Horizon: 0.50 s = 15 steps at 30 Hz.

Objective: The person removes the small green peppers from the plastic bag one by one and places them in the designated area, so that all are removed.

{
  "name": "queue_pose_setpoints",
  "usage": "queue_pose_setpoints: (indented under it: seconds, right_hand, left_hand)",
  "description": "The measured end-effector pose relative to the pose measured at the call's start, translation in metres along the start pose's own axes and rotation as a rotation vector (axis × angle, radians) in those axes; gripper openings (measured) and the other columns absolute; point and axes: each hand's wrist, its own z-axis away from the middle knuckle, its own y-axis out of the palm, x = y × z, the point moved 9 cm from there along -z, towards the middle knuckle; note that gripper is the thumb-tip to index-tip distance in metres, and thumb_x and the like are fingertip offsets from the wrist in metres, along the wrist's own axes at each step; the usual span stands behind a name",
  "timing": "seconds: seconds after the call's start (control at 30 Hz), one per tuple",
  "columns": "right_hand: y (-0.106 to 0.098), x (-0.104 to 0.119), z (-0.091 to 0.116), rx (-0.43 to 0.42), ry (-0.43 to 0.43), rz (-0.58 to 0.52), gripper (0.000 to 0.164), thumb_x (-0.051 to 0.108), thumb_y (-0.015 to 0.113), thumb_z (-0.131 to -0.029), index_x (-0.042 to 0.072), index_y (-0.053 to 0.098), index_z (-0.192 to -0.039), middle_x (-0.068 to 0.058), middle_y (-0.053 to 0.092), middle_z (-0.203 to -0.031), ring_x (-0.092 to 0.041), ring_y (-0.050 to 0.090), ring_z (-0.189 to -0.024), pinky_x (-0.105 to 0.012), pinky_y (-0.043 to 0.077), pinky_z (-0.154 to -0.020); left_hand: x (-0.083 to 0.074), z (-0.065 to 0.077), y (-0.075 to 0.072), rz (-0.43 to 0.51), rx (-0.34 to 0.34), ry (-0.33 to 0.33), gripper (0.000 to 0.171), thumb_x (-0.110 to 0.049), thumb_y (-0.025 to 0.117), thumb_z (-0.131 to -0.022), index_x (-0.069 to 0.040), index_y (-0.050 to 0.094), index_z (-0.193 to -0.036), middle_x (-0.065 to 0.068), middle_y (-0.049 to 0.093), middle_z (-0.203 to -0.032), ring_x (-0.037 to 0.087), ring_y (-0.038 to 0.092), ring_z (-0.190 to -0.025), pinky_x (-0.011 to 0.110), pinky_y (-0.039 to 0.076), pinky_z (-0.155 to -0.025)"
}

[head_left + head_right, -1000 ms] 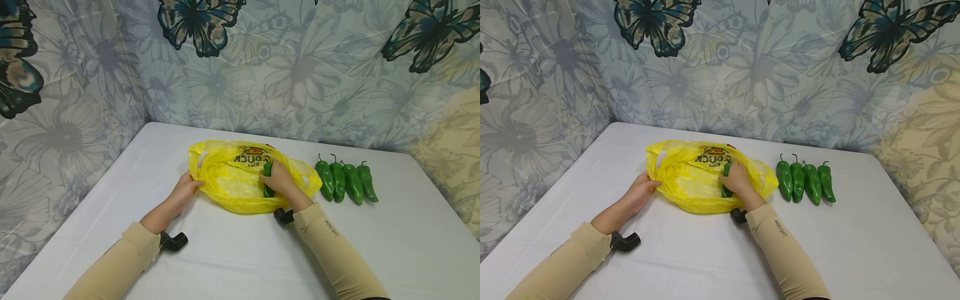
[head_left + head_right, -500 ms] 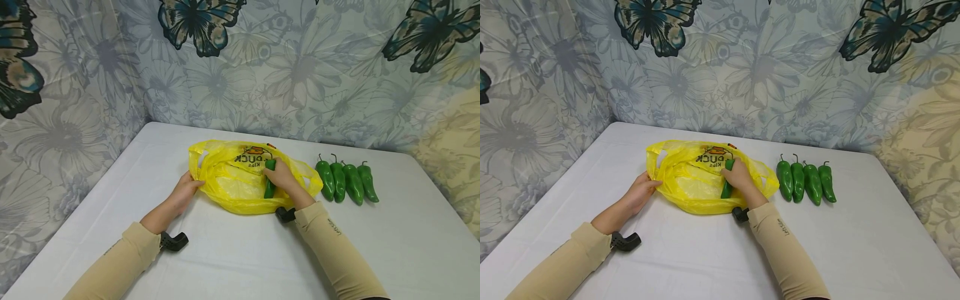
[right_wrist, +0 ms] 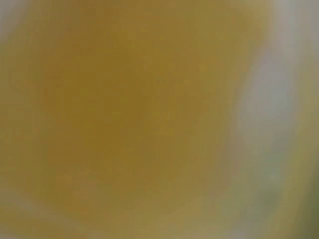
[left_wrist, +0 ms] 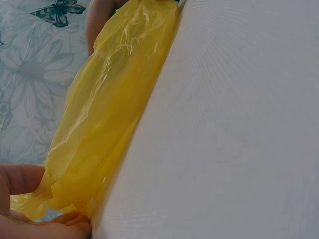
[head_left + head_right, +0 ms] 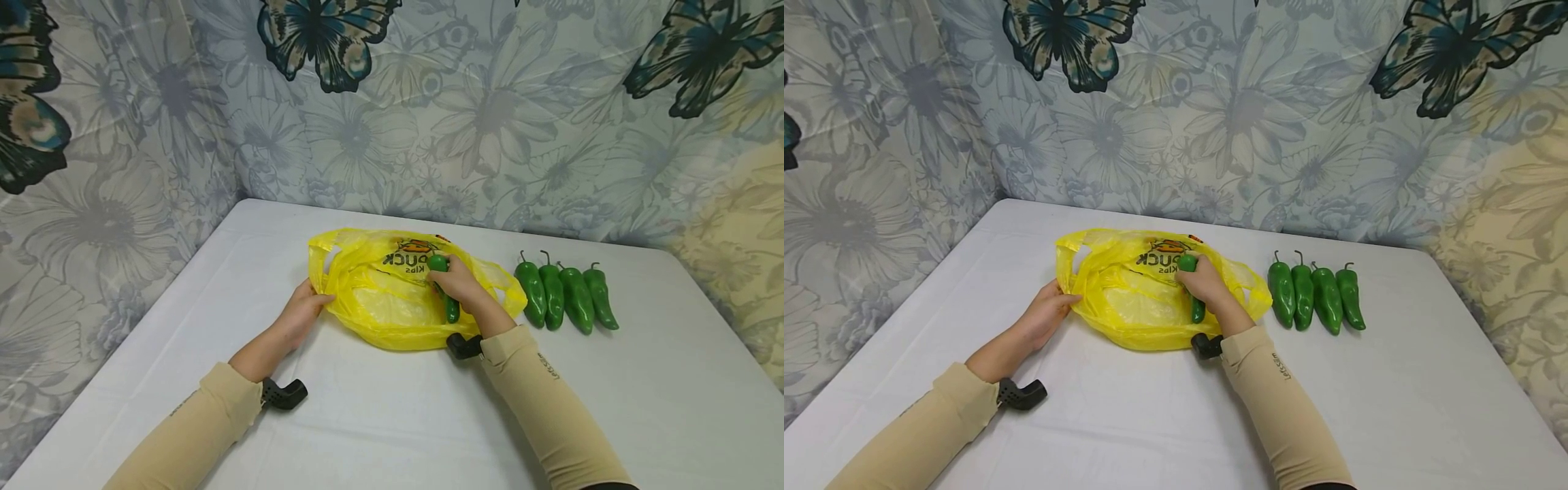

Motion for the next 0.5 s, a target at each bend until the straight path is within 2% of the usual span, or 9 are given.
queue_pose_setpoints:
  seconds: [0.3, 0.5]
  right_hand:
    - [0.0026, 0.0050, 0.0032, 0.033, -0.018, -0.022, 0.062, 0.019, 0.048, -0.091, 0.005, 0.020, -0.144, -0.017, 0.045, -0.113, -0.016, 0.048, -0.068, -0.024, 0.046, -0.059]
    - [0.0010, 0.0104, 0.0084, 0.059, -0.029, -0.050, 0.062, 0.020, 0.047, -0.092, 0.005, 0.017, -0.145, -0.018, 0.045, -0.110, -0.015, 0.047, -0.067, -0.025, 0.046, -0.060]
  left_hand:
    - [0.0013, 0.0002, -0.0004, -0.008, 0.003, -0.012, 0.062, 0.002, 0.041, -0.092, -0.007, 0.015, -0.148, 0.007, 0.023, -0.153, 0.019, 0.023, -0.139, 0.038, 0.020, -0.115]
    - [0.0017, -0.0001, -0.0007, -0.006, 0.006, -0.007, 0.062, 0.002, 0.041, -0.092, -0.006, 0.015, -0.148, 0.007, 0.022, -0.153, 0.019, 0.022, -0.139, 0.038, 0.019, -0.115]
